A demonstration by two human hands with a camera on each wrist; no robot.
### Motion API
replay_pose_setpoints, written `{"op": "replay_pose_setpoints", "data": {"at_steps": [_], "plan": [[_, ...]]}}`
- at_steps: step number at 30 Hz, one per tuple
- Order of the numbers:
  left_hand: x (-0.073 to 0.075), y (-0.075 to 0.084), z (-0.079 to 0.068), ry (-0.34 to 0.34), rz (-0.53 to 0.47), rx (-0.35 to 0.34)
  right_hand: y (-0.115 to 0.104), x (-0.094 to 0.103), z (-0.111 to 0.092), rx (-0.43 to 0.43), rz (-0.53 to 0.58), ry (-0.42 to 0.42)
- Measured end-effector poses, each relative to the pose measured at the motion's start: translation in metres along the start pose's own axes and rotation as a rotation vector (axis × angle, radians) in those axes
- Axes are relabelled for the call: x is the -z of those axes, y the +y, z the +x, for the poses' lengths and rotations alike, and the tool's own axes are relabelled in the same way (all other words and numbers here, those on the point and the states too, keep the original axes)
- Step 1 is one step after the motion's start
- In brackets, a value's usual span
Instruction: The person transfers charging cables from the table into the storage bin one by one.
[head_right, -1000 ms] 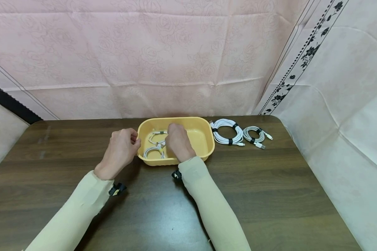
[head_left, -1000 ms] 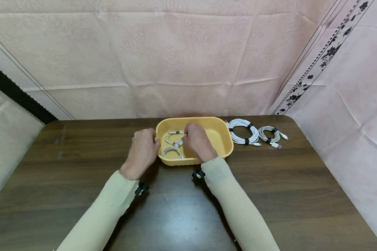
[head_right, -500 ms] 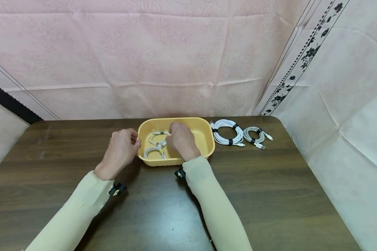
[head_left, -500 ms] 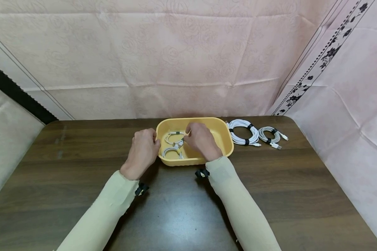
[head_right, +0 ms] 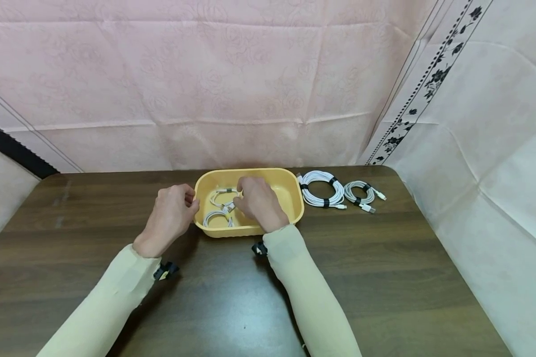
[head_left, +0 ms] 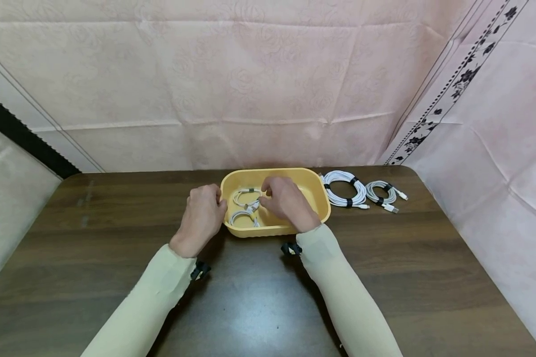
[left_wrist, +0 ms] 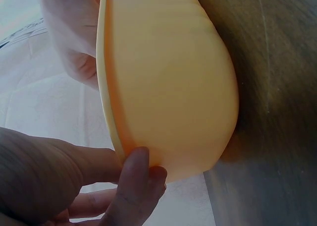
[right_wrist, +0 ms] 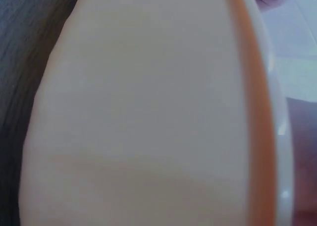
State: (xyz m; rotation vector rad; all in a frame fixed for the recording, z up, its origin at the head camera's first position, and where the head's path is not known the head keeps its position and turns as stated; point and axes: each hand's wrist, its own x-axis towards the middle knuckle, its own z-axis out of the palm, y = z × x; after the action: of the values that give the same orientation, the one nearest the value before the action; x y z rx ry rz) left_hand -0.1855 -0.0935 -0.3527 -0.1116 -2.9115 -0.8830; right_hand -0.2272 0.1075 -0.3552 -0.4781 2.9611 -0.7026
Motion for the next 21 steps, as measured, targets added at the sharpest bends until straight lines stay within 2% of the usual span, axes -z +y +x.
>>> {"op": "replay_pose_setpoints", "data": {"at_steps": [3, 21], "plan": [[0.0, 0.0, 0.0, 0.004, -0.002, -0.003, 0.001, 0.001, -0.002, 0.022, -0.004, -0.002], [0.0, -0.001, 0.0, 0.013, -0.003, -0.012, -0.004, 0.02, -0.011, 0.013, -0.022, -0.054]]}}
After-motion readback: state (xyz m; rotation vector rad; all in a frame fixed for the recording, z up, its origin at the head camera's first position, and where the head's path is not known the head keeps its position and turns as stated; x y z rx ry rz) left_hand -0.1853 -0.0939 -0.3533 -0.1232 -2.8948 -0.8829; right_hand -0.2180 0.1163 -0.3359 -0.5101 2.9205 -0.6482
